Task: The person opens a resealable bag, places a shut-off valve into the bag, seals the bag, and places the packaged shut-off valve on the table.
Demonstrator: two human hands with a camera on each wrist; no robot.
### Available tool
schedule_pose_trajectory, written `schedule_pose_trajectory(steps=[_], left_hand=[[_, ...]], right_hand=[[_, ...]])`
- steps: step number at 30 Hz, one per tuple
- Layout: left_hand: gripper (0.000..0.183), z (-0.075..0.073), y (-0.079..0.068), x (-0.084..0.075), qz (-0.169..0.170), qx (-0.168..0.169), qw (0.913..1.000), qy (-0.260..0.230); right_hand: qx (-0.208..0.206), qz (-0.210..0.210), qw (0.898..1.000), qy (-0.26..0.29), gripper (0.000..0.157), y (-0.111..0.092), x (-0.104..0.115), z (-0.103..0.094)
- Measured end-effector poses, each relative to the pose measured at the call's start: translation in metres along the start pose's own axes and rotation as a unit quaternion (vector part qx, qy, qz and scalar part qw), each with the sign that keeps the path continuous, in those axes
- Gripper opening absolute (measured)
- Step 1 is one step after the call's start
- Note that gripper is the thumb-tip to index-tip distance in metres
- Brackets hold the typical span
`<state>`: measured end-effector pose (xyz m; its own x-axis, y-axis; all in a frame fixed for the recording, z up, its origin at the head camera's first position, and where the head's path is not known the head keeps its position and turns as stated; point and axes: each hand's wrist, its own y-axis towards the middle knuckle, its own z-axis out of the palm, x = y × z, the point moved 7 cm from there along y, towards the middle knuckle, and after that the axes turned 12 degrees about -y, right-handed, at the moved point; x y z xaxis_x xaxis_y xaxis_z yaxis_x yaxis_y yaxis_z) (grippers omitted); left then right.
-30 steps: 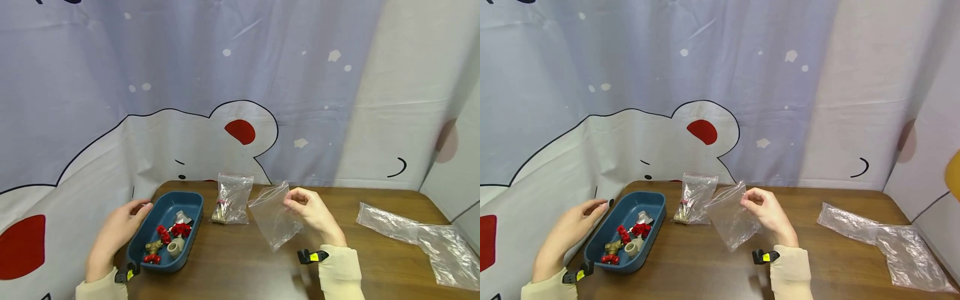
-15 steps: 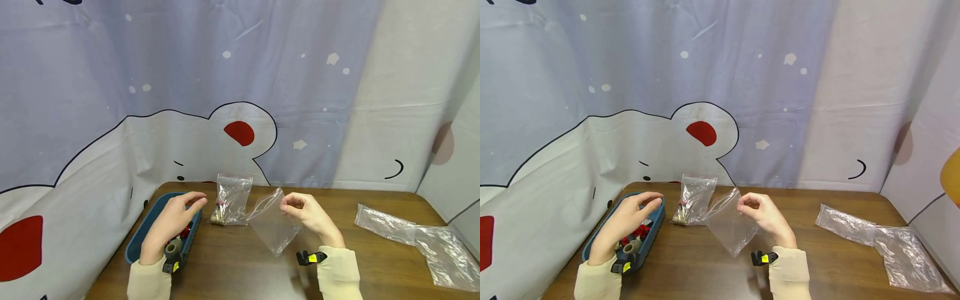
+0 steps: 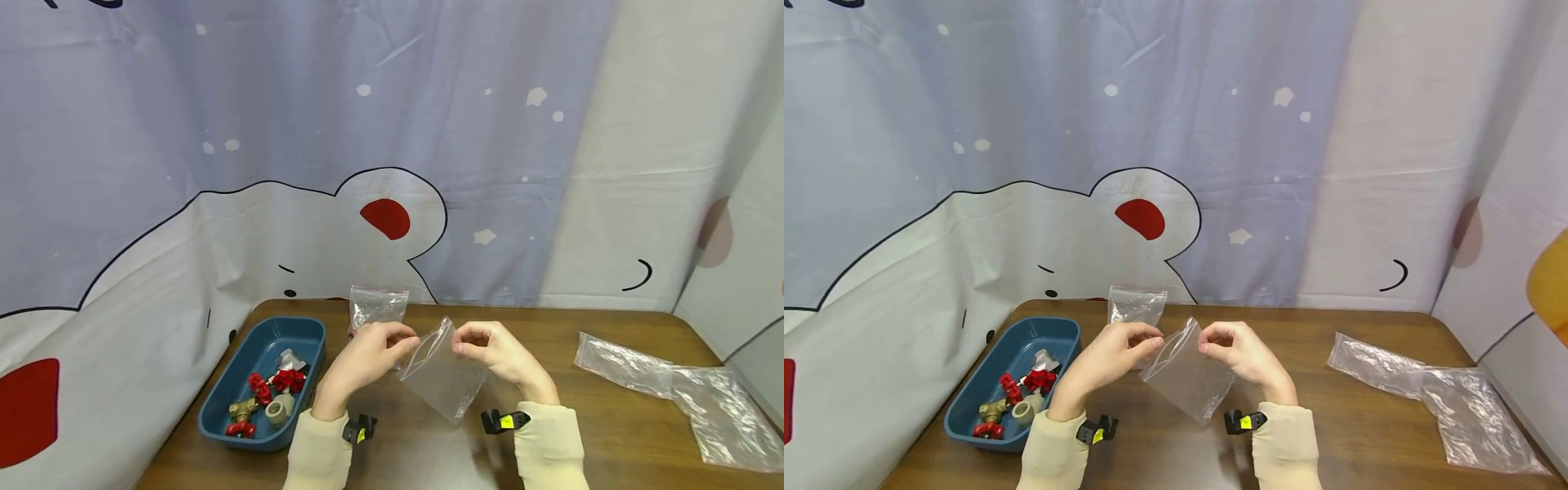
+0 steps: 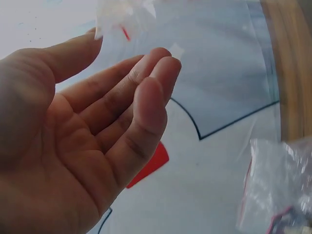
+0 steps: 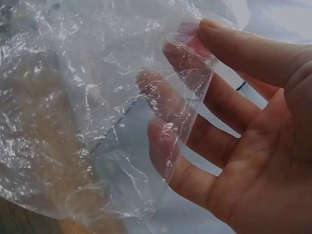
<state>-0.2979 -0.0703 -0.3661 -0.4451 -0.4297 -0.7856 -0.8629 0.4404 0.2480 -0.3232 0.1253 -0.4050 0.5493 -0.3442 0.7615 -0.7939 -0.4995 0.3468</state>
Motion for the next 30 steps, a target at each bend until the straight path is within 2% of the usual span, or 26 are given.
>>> schedule_pose_trajectory(steps=[8, 14, 17, 21, 25, 30], left_hand=[[0.01, 0.017, 0.009, -0.004, -0.001, 0.002, 1.0, -0.008], [0.013, 0.023, 0.014, -0.003, -0.002, -0.018, 0.9998, -0.008], [0.013, 0.023, 0.015, -0.003, 0.0, -0.038, 0.9993, 0.0], [0.012, 0.024, 0.016, -0.002, -0.002, -0.061, 0.9981, 0.001], [0.012, 0.023, 0.016, -0.001, -0.006, -0.081, 0.9966, -0.009], [0.011, 0.021, 0.017, -0.003, -0.004, -0.106, 0.9943, -0.01]], right_hand=[[-0.006, 0.004, 1.0, -0.024, 0.008, 0.0, -0.002, -0.001], [-0.017, 0.047, 0.997, -0.061, 0.017, -0.001, -0.004, -0.007], [-0.034, 0.065, 0.992, -0.101, 0.019, -0.004, 0.001, -0.013], [-0.075, 0.086, 0.982, -0.149, 0.014, -0.008, 0.015, -0.023], [-0.077, 0.116, 0.982, -0.127, 0.02, -0.009, 0.029, -0.021], [-0.053, 0.166, 0.979, -0.108, 0.035, -0.003, 0.042, -0.003]])
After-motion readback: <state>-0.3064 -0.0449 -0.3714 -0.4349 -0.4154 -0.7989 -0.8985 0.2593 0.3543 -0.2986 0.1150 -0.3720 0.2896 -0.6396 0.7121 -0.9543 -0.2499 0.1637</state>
